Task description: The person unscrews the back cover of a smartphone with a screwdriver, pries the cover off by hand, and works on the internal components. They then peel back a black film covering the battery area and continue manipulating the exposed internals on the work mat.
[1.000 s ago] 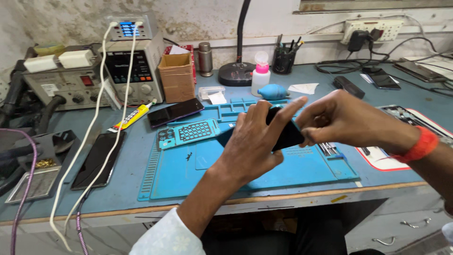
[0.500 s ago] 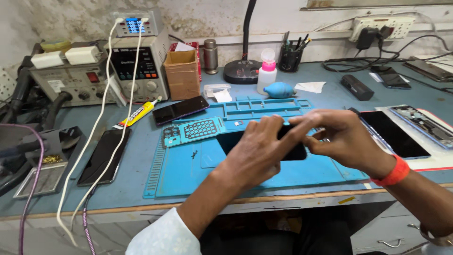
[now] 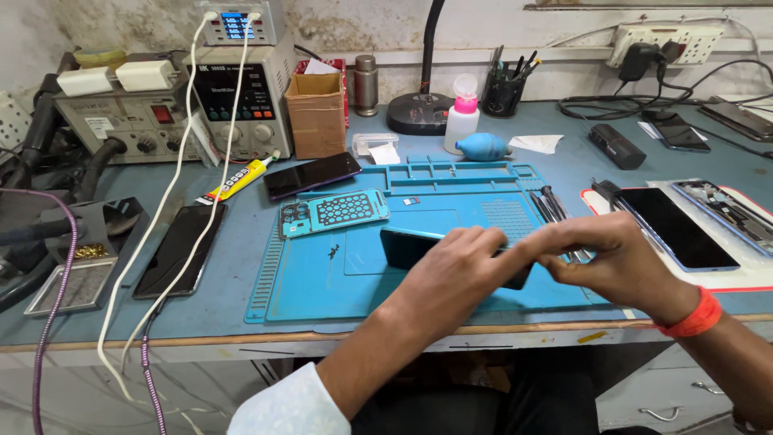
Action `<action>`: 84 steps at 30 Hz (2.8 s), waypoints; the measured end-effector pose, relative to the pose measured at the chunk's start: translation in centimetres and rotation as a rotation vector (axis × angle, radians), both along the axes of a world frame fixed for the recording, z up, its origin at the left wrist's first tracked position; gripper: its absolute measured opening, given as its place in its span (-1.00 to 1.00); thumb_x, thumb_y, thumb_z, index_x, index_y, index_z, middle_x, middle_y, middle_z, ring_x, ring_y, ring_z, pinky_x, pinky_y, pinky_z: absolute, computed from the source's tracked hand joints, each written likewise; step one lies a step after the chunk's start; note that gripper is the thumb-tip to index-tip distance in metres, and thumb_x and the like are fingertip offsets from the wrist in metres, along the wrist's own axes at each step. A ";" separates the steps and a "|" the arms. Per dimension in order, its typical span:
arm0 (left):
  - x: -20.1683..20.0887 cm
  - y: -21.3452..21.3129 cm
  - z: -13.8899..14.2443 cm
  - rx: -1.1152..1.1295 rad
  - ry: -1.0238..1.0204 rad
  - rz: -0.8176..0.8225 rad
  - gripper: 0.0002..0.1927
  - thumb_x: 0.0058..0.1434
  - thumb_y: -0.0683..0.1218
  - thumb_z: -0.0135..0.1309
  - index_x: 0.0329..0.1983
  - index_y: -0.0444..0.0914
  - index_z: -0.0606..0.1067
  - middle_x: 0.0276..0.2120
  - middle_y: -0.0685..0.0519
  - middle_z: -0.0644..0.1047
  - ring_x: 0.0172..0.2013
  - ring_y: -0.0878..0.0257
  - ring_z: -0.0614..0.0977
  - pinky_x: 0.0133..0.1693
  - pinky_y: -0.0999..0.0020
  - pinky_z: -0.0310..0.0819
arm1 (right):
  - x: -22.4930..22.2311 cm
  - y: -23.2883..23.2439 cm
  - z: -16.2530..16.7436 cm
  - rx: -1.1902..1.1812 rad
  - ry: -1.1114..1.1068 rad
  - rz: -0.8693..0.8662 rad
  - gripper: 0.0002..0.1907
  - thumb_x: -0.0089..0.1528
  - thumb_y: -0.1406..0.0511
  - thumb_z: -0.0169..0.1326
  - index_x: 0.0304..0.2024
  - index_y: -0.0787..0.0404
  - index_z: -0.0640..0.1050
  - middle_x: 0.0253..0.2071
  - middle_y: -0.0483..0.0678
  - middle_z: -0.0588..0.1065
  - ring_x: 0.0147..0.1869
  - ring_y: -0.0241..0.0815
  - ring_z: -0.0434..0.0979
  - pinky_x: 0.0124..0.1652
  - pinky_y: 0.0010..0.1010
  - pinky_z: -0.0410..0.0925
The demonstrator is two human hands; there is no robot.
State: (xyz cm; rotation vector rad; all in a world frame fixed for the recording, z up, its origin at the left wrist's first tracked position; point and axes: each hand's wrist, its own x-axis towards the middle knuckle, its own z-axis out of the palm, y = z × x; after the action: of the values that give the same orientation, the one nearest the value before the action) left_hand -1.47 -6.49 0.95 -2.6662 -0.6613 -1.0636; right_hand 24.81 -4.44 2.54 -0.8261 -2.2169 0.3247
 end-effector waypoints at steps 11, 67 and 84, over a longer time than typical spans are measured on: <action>-1.9 0.0 0.9 -0.209 -0.073 0.049 -0.86 0.17 -0.16 0.19 -0.21 -0.26 0.54 -0.34 -0.04 0.58 -0.21 -0.02 0.62 -0.10 0.08 0.44 | -1.8 -0.2 1.7 -0.048 -0.190 0.095 -0.72 0.00 0.44 0.28 -0.21 0.20 0.71 -0.40 -0.10 0.67 -0.38 -0.32 0.67 -0.34 -0.47 0.52; -0.7 1.4 -4.5 -1.324 -1.479 -0.297 -0.28 0.25 0.07 -0.05 0.49 -0.14 0.15 -0.10 0.07 0.45 0.00 0.24 0.54 0.01 0.22 0.49 | -11.0 -3.2 -3.0 -0.504 0.208 0.023 -0.24 0.14 0.22 0.31 0.39 0.09 0.42 0.03 -0.08 0.51 -0.29 -0.24 0.42 -0.44 -0.49 0.34; -3.0 1.0 -3.7 -1.636 -1.655 -1.017 -0.27 0.37 0.24 -0.35 0.43 -0.32 0.24 0.29 -0.31 0.40 0.20 -0.19 0.50 0.10 -0.02 0.46 | -9.3 -3.2 -5.2 -0.442 0.598 0.064 -0.74 0.32 0.34 0.08 -0.01 0.36 0.64 -0.23 -0.03 0.56 -0.22 -0.31 0.56 -0.29 -0.43 0.51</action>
State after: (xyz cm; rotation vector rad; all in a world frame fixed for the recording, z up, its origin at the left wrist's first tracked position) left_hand -4.49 -5.44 -2.72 0.4052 0.0077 1.2155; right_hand 15.49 -7.69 -2.64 -0.7551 -1.6268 0.9811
